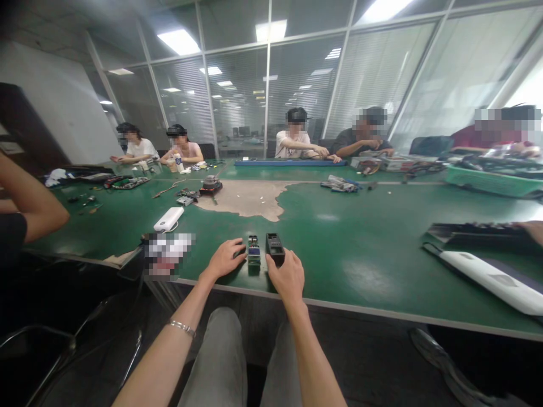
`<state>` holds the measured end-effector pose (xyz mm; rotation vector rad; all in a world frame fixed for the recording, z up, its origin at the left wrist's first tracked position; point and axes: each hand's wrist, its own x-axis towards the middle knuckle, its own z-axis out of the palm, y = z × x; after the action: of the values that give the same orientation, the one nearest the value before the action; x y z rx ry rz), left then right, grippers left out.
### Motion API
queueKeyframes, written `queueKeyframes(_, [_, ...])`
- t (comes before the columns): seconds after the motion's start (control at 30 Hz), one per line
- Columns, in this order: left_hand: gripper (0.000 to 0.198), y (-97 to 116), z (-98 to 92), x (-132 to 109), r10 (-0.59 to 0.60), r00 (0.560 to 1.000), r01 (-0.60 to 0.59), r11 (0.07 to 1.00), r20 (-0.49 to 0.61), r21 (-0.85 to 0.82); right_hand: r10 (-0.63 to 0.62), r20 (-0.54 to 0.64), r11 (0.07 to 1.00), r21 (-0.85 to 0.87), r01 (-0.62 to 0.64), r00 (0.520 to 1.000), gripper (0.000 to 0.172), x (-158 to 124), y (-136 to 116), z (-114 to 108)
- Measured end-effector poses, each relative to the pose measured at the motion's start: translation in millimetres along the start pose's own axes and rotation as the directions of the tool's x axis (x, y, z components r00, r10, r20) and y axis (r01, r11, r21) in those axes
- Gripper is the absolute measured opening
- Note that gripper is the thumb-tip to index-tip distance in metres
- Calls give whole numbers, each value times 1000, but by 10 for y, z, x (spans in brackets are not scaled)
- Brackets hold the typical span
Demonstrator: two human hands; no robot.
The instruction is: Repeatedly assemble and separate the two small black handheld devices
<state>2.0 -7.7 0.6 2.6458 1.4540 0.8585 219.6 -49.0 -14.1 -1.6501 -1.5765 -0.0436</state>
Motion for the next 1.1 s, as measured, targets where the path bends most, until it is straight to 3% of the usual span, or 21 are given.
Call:
queueKeyframes(0.17, [37, 6, -2, 7, -4, 1000, 4, 1000, -2, 10, -27, 10, 999, -41, 27, 1000, 49, -3, -19, -1])
queueKeyframes(0.33, [38, 11, 3, 0, -1, 1000, 1, 1000, -7, 6, 68, -12, 996, -62, -69, 998, 79, -5, -41, 14])
queueKeyframes(0.4, [40, 10, 3, -3, -6, 1000, 6, 1000, -7, 1, 79, -10, 995, -58, -79, 997, 83, -8, -44, 17])
queueKeyframes(0.6, [42, 0, 5, -2, -22, 1000, 22, 1000, 1, -3, 69, 28, 997, -45, -68, 997, 77, -14, -37, 6])
queueKeyframes(0.83, [41, 3, -6, -2, -20, 1000, 20, 1000, 8, -7, 116, 29, 993, 11, -117, 993, 84, -12, -35, 0])
queueKeyframes(1.1, [42, 6, -12, -4, -5, 1000, 5, 1000, -2, -10, 29, 25, 998, -59, -28, 999, 60, -19, -14, 11])
